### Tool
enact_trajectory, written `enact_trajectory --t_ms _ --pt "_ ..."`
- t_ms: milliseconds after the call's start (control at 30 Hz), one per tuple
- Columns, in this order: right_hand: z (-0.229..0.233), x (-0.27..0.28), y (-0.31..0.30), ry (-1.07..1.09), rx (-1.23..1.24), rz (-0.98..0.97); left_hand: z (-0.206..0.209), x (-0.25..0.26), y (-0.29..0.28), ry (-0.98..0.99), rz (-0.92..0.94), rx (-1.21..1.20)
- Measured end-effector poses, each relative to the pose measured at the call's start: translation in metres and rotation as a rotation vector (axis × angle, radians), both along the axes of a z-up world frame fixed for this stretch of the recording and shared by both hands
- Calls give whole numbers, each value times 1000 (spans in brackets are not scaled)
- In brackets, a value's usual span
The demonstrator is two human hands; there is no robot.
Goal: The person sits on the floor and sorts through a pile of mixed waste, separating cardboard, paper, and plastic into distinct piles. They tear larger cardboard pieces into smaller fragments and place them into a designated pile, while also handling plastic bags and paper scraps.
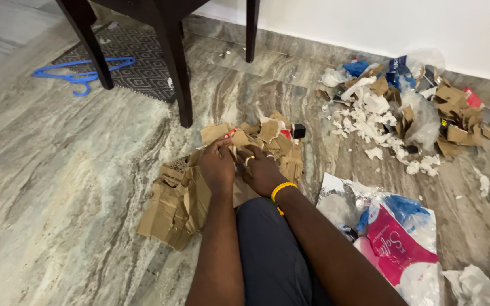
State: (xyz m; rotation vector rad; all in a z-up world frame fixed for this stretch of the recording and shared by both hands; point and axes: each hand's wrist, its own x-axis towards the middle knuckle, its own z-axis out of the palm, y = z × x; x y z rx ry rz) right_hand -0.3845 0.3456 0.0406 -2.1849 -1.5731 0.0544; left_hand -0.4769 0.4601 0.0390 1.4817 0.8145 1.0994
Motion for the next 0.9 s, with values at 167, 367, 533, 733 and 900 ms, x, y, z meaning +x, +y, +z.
enact_trajectory --t_ms 167,367,533,733,900 --pt "6 -1 -4 114 120 29 -7 -4 1 170 70 81" --pt "0 1 -3 174 187 139 -16 -3 2 224 28 23" --pt "-7 6 11 168 171 165 -14 -3 3 59 128 86" --pt "-2 9 20 44 100 116 2 -14 -1 43 265 220" --pt "11 8 24 115 234 44 14 -18 -10 254 181 -64"
